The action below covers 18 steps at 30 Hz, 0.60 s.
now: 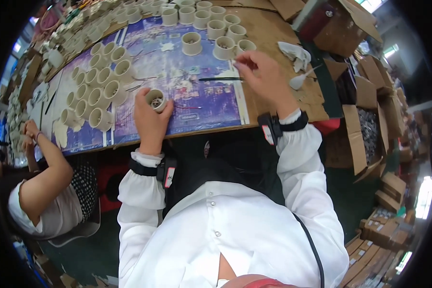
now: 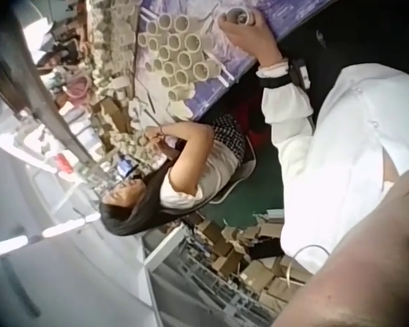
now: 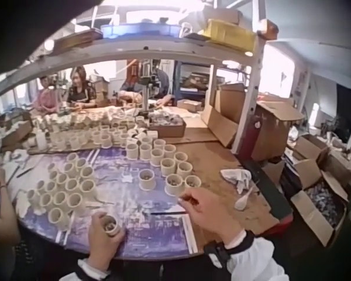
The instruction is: Assemble small mechanical components into plastic cups using a hand probe at a factory workstation.
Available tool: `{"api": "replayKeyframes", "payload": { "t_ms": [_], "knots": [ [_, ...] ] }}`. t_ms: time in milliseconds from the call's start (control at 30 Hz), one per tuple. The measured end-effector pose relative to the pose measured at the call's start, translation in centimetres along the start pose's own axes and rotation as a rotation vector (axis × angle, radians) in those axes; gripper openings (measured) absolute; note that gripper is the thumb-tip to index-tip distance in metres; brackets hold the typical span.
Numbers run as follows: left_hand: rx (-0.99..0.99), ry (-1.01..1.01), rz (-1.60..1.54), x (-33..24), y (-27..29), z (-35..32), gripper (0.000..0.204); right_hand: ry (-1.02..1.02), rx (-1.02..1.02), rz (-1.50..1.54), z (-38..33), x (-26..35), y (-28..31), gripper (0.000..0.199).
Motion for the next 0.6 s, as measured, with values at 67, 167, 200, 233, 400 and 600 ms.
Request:
{"api": "replayKeyframes", "payload": {
  "t_ms": [67, 167, 200, 233, 400, 600],
  "knots": [
    [0.000, 0.001, 0.005, -0.1, 0.1, 0.0, 0.058, 0.018, 0.063, 0.015, 3.1, 0.1, -1.4, 0.027],
    [0.023, 0.000, -0.003, 0.1, -0.2, 0.0, 0.059, 0.209, 0.017, -0.129, 8.2, -0.8, -5.6, 0.033],
    [0.019, -0.003, 0.005, 0.1, -0.3, 0.2, 0.059, 0.377, -0.094, -0.286, 9.4, -1.2, -7.0, 0.036],
    [0.016, -0.010, 0.005, 0.4, -0.3, 0.1, 0.059, 0.386, -0.091, -0.272, 10.5, -1.7, -8.8, 0.036],
    [0.009, -0.021, -0.008, 0.3, -0.4, 0.2, 0.061, 0.510, 0.051, -0.392, 12.2, -1.5, -12.4, 0.044],
    [0.000, -0.015, 0.004, 1.3, -0.2, -0.1, 0.062, 0.582, 0.280, -0.217, 9.1, 3.2, -11.7, 0.042]
  ]
}}
Point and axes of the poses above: each hand's wrist, its own z-axis towards the middle knuckle, its own y-axis out of the back of the hand, x = y × z, the point moved 2 cm from there along z, towards the middle knuckle, and after that the axes turned 13 degrees about -z, right-handed, at the moved point
